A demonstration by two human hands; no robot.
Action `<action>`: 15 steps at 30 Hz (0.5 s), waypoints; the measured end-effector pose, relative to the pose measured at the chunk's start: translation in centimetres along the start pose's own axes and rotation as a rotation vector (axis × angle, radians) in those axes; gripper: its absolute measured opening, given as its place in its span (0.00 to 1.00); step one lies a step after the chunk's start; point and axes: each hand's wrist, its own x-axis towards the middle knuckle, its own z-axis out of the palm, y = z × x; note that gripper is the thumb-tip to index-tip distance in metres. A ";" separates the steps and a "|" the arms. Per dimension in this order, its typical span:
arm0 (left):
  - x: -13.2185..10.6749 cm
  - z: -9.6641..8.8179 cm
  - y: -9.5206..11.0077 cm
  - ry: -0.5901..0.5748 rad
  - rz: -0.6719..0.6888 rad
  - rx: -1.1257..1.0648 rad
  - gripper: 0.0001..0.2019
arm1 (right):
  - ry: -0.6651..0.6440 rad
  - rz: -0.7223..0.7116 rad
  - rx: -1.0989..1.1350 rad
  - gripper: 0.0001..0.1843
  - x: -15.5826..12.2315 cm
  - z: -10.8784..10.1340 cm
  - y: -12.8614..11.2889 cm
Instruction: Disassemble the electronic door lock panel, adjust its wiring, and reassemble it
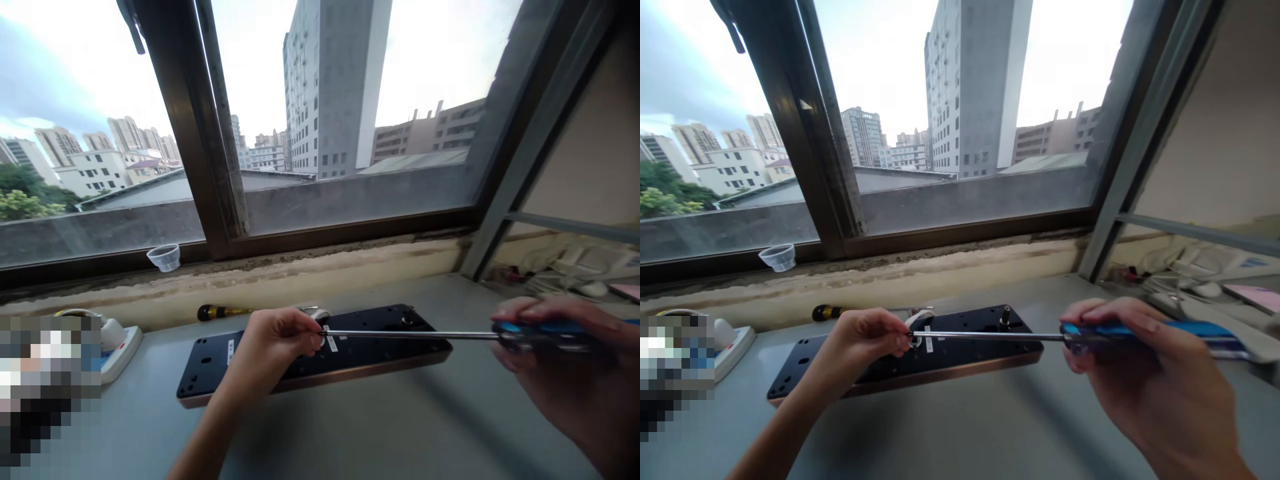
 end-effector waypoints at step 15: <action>-0.1 -0.5 1.0 -0.026 -0.049 -0.018 0.17 | 0.055 -0.016 -0.011 0.05 -0.2 0.7 -1.3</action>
